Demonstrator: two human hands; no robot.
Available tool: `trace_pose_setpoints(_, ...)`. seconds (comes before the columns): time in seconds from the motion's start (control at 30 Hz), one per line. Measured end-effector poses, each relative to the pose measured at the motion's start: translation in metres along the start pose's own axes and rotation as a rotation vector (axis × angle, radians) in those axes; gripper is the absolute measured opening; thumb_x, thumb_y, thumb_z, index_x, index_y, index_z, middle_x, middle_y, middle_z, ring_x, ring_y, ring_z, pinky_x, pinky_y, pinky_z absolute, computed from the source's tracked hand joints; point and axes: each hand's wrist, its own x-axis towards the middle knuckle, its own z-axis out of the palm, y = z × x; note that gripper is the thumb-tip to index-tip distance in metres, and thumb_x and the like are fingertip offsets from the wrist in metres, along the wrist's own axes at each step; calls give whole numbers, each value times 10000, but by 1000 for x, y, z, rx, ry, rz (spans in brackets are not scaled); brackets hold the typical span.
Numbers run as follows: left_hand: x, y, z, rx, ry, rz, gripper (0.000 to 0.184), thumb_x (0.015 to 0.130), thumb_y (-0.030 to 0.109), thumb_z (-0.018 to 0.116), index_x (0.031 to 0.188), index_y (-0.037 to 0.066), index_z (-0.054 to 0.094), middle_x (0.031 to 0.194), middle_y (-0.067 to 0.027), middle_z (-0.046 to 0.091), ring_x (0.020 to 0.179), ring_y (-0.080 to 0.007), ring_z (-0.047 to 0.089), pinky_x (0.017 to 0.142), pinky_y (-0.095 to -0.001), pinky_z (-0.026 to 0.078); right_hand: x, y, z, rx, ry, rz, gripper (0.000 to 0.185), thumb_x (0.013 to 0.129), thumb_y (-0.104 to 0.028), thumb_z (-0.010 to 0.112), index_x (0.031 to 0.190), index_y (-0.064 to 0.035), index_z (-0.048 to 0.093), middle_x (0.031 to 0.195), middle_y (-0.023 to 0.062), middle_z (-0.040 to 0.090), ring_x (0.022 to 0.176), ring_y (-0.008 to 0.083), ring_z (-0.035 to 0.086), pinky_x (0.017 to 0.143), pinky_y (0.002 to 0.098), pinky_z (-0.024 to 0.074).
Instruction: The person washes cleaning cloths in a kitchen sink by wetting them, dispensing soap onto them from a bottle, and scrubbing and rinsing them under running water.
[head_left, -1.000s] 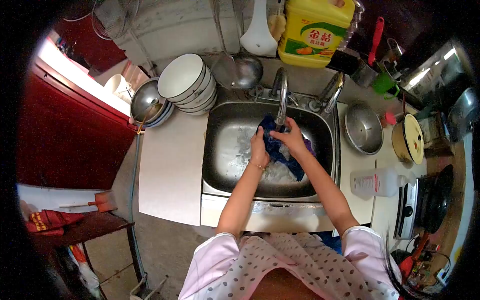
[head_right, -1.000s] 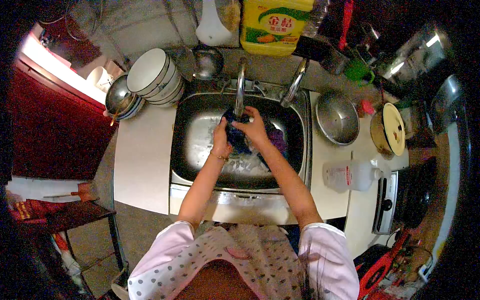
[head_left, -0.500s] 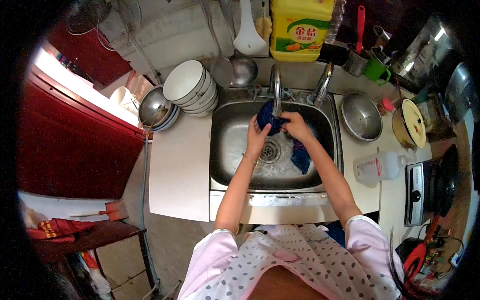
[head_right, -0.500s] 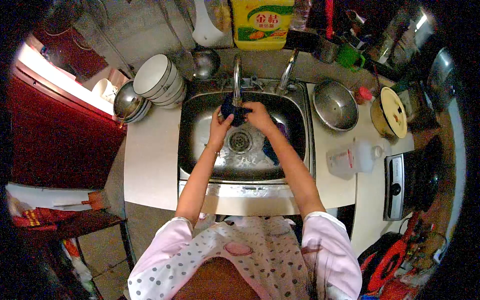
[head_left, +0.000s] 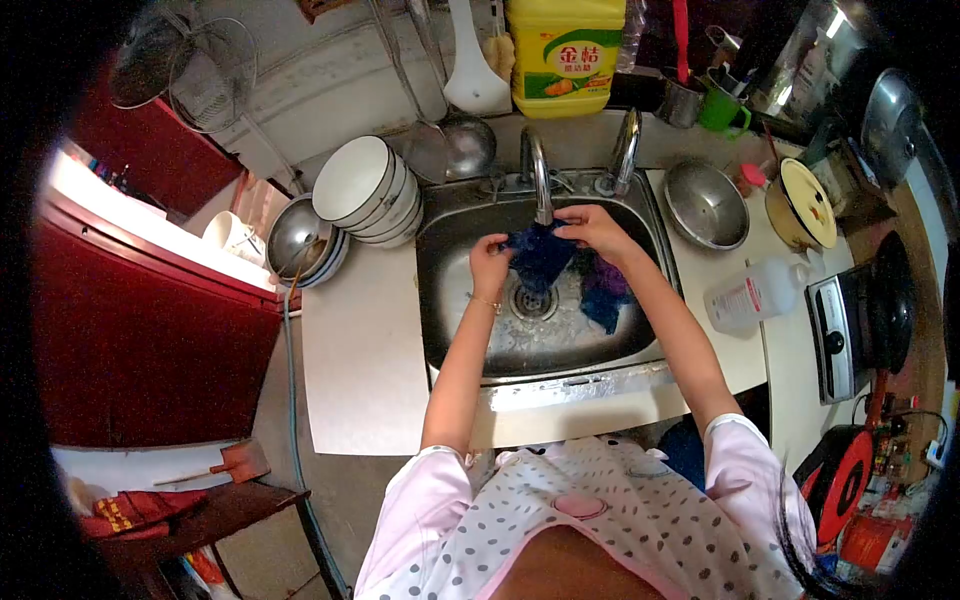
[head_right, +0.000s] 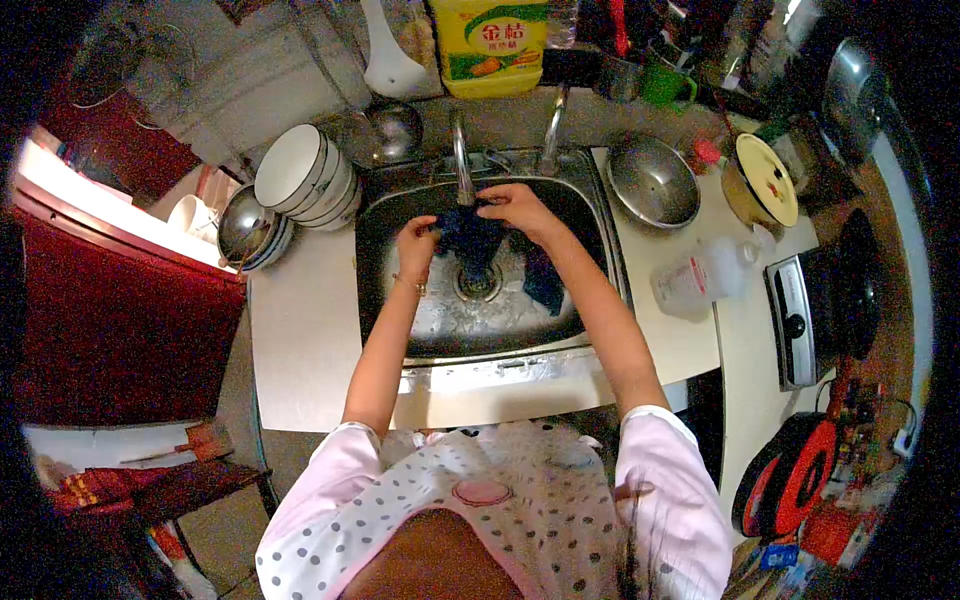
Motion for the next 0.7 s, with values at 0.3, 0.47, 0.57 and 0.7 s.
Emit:
trace_pose_setpoints(0.3,-5,32,11,-25,-450,272,369,626,99,606,950,1,459,883,-82,505,813,-148,478,718,-253,374,8,16,19,117,2,-78,176,712,-59,470,883,-22,497,721,-3,496,585,32,420,461,169,311)
trace_pose_setpoints(0.47,7,5,11,182,-556,258,306,671,174,596,892,10,462,737,-19,503,657,-76,472,592,-199,387,20,22,20,117,188,-295,212,712,-42,465,922,-20,482,780,1,481,684,73,432,589,191,354)
trace_pose_setpoints(0.57,-13,23,19,-204,-521,-15,240,694,148,560,855,1,460,673,-15,487,617,-68,447,557,-203,378,9,0,17,-127,199,-286,223,711,-26,460,932,4,473,846,29,494,762,100,448,678,212,355)
trace_pose_setpoints(0.7,-16,33,23,39,-511,141,176,699,100,503,825,-12,452,646,-30,475,577,-77,422,520,-211,365,-11,-17,22,-95,59,-143,356,633,-3,487,985,11,431,887,56,485,810,113,436,688,234,361)
